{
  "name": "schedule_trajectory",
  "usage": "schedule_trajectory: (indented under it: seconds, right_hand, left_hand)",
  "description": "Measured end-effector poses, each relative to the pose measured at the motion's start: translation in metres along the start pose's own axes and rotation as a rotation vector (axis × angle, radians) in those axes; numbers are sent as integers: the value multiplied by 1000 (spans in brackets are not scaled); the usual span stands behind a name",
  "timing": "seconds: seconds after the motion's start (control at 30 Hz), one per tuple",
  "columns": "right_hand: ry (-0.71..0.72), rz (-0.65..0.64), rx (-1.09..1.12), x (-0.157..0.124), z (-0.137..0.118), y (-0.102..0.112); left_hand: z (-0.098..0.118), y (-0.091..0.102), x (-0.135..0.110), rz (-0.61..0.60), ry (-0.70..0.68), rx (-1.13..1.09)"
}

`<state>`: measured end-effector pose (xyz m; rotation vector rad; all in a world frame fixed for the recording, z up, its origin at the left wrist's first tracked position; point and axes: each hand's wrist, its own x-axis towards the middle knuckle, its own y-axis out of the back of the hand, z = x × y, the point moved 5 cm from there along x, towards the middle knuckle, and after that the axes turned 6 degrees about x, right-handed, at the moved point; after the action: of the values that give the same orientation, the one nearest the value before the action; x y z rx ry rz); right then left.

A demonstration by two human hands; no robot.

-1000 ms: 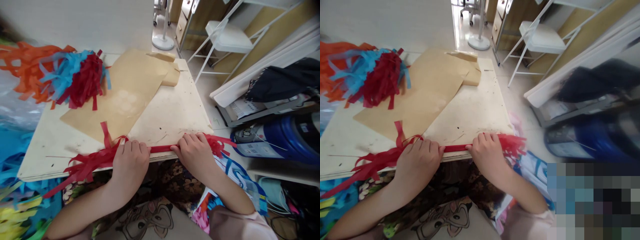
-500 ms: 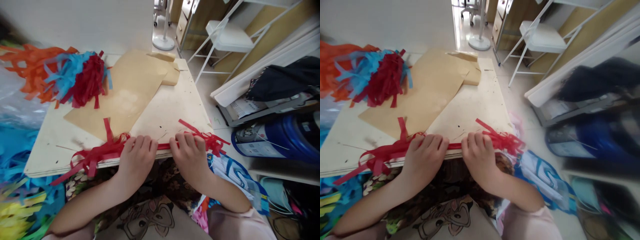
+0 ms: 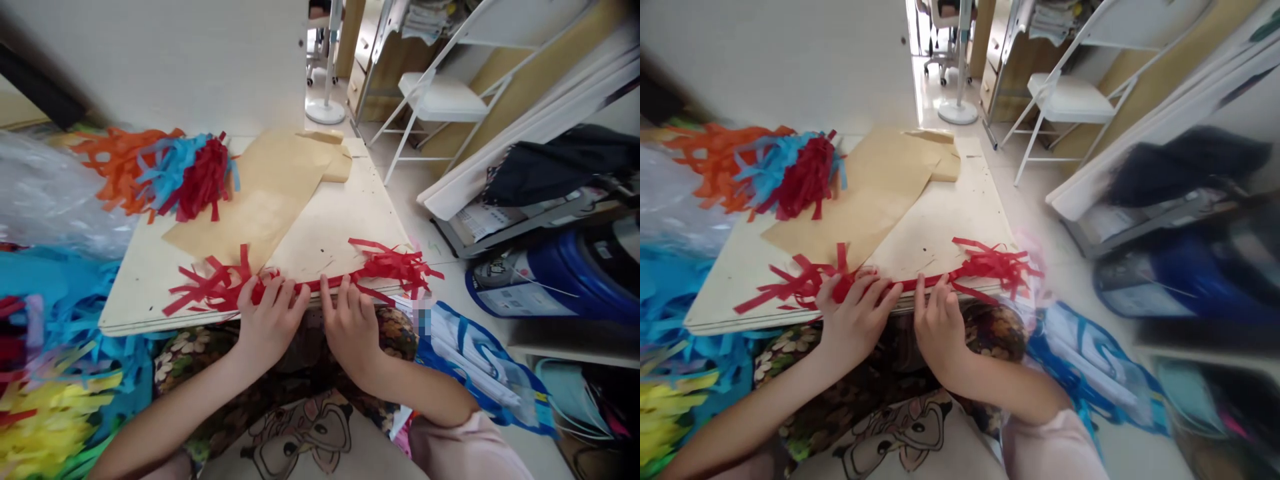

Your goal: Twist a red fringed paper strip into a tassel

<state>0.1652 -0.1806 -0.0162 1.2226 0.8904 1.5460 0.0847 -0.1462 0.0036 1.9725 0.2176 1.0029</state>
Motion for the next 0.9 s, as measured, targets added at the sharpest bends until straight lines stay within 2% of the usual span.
schedule_trajectory:
  seconds: [0.13, 0.4, 0.6, 0.73, 0.9]
  right_hand:
    - [-21, -18, 49, 1, -5, -1]
    - [-30, -20, -88, 1, -8, -2]
    - [-33, 47, -34, -1, 14, 2]
    - [-57, 121, -3, -6, 33, 3]
    - [-132, 137, 84, -9, 51, -1]
  left_hand:
    - [1, 0, 0, 67, -60, -15]
    - [11, 0, -13, 19, -34, 18]
    - [18, 0, -14, -27, 14, 111]
    - [18, 0, -9, -13, 34, 125]
    - [16, -1, -4, -6, 40, 108]
